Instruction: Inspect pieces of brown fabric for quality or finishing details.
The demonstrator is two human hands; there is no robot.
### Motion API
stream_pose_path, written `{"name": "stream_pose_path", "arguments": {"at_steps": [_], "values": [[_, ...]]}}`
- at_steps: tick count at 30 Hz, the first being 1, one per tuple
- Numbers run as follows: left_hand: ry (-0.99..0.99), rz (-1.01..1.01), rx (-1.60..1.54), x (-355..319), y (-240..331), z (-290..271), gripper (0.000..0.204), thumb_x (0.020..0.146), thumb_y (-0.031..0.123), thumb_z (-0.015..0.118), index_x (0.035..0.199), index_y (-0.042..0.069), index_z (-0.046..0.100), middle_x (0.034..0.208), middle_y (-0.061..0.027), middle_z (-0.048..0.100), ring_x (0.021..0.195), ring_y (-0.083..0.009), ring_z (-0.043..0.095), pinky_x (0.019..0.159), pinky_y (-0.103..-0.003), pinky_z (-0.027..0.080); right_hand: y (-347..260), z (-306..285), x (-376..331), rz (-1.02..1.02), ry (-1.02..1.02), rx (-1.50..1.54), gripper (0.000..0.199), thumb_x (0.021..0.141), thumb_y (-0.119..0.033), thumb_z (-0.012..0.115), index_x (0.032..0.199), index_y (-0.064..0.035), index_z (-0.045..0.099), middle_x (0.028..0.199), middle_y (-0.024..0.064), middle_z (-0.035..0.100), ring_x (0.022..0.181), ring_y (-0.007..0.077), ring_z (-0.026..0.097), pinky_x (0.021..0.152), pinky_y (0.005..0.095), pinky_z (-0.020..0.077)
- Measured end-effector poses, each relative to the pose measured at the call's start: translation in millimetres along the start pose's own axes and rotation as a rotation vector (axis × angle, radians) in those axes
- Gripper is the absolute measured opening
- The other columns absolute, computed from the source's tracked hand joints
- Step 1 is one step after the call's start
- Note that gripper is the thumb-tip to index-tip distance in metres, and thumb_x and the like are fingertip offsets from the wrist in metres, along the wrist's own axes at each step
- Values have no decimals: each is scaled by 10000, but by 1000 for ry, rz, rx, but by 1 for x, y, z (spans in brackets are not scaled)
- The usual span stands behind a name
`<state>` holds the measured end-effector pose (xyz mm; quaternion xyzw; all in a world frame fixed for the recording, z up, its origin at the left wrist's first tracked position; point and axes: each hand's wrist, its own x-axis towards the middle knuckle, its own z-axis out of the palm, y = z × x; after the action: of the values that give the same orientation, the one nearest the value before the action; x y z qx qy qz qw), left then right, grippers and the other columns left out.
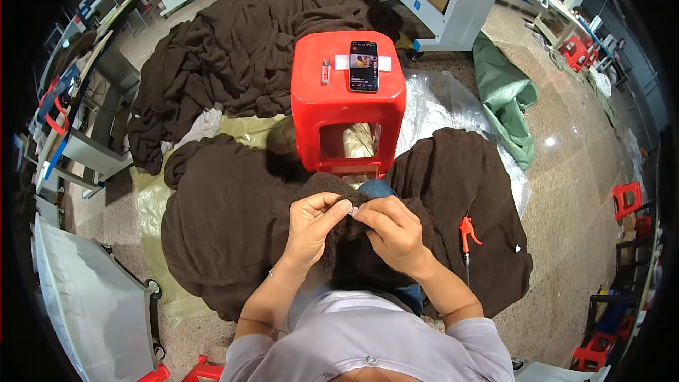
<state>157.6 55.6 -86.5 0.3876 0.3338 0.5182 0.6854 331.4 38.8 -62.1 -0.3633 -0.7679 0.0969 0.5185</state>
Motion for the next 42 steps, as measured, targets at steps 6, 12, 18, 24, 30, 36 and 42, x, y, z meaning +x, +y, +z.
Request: {"name": "stream_pose_path", "arguments": {"at_steps": [6, 12, 18, 24, 30, 36, 42], "values": [[11, 73, -57, 1, -5, -2, 142, 832, -71, 716, 964, -48, 668, 909, -72, 693, 811, -102, 646, 763, -218, 531, 2, 8, -3, -60, 19, -99, 297, 674, 129, 670, 938, -8, 663, 894, 100, 626, 747, 269, 615, 648, 339, 513], [-29, 248, 314, -5, -7, -12, 165, 795, -79, 749, 931, -20, 677, 879, -48, 677, 807, -78, 628, 722, -204, 515, 12, 0, 2, 169, -184, 239, 410, 669, 146, 654, 1044, -19, 647, 929, 122, 620, 808, 292, 626, 687, 357, 517], [-74, 203, 400, -4, 2, -21, 134, 793, -67, 750, 904, -16, 692, 869, -45, 690, 802, -78, 634, 709, -206, 512, 18, -2, 5, 112, -400, 20, 349, 716, 79, 625, 1035, -53, 575, 863, 129, 530, 768, 339, 607, 622, 416, 484], [-3, 235, 348, -7, -10, -16, 117, 814, -52, 742, 910, -22, 682, 874, -48, 690, 805, -78, 632, 718, -203, 509, 20, 4, -5, 153, -409, 150, 270, 717, -28, 672, 958, -33, 552, 848, 130, 546, 731, 326, 602, 577, 381, 465], [103, 368, 426, -12, -18, -12, 116, 838, -52, 722, 928, -27, 653, 872, -48, 672, 801, -77, 622, 726, -199, 508, 16, 6, -7, 339, -322, 241, 293, 717, 7, 632, 999, 11, 551, 854, 156, 586, 736, 319, 610, 635, 379, 480], [-237, 139, 358, -6, 2, -26, 108, 826, -61, 720, 899, -14, 657, 866, -46, 678, 783, -75, 621, 708, -203, 506, 21, -11, 1, 244, -574, 355, 278, 755, 8, 601, 1028, -7, 546, 830, 183, 599, 722, 352, 614, 637, 410, 473], [-123, 129, 339, -6, -4, -17, 126, 804, -65, 735, 881, -2, 657, 850, -36, 679, 754, -67, 616, 687, -191, 494, 8, -3, -8, 425, -419, 358, 194, 716, -62, 661, 866, 17, 567, 669, 170, 553, 551, 290, 567, 513, 374, 431]]}}
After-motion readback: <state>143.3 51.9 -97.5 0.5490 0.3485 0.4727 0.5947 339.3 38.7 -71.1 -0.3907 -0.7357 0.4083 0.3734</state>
